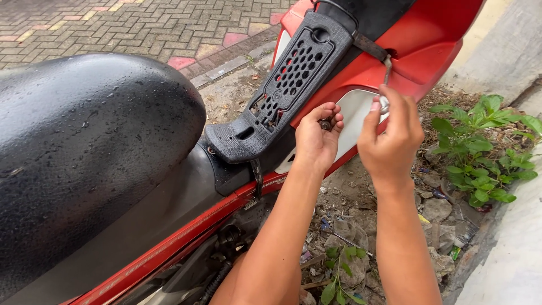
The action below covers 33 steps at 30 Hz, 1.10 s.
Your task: Removing bolts and the license plate from a motorcycle using a wrench.
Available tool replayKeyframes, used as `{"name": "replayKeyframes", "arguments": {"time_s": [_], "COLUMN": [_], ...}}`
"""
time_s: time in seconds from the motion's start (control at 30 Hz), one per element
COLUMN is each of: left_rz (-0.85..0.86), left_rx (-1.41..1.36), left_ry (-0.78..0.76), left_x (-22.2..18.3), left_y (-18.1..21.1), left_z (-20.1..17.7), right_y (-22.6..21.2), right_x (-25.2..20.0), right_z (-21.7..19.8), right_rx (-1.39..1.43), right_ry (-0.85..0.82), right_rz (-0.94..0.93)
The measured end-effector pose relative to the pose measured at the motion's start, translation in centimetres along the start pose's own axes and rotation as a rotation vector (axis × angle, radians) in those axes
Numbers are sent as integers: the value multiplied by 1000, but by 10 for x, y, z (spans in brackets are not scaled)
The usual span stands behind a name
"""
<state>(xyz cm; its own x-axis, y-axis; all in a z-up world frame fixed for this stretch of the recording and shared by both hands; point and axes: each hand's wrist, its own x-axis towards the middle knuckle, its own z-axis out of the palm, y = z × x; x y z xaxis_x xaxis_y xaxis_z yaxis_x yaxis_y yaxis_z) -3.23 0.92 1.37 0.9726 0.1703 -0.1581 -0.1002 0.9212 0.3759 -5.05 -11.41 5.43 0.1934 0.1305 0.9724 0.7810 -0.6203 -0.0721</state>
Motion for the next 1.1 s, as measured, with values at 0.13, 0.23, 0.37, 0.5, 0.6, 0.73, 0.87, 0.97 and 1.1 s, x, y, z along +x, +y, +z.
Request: {"name": "replayKeyframes", "arguments": {"time_s": [0.13,0.23,0.37,0.5,0.6,0.73,0.87,0.97,1.1], "left_rz": [0,-2,-3,-12,-14,-18,-21,-20,-17], "left_rx": [8,18,15,28,28,27,38,31,29], "left_ry": [0,0,2,2,0,-3,-3,0,-9], "left_x": [-7,-7,-9,-8,-9,-11,-15,-14,-12], "left_y": [2,0,1,1,0,0,0,0,0], "left_z": [3,4,5,4,5,5,8,8,7], "right_y": [-2,-2,0,4,6,5,8,9,0], "right_x": [3,2,3,3,2,3,3,2,4], "right_z": [-3,-2,-5,-8,-12,-12,-13,-15,-14], "right_rx": [62,53,90,222,313,433,303,227,30], "right_ry": [37,45,43,59,64,58,49,35,23], "right_rz": [43,41,48,158,253,398,367,327,214]}}
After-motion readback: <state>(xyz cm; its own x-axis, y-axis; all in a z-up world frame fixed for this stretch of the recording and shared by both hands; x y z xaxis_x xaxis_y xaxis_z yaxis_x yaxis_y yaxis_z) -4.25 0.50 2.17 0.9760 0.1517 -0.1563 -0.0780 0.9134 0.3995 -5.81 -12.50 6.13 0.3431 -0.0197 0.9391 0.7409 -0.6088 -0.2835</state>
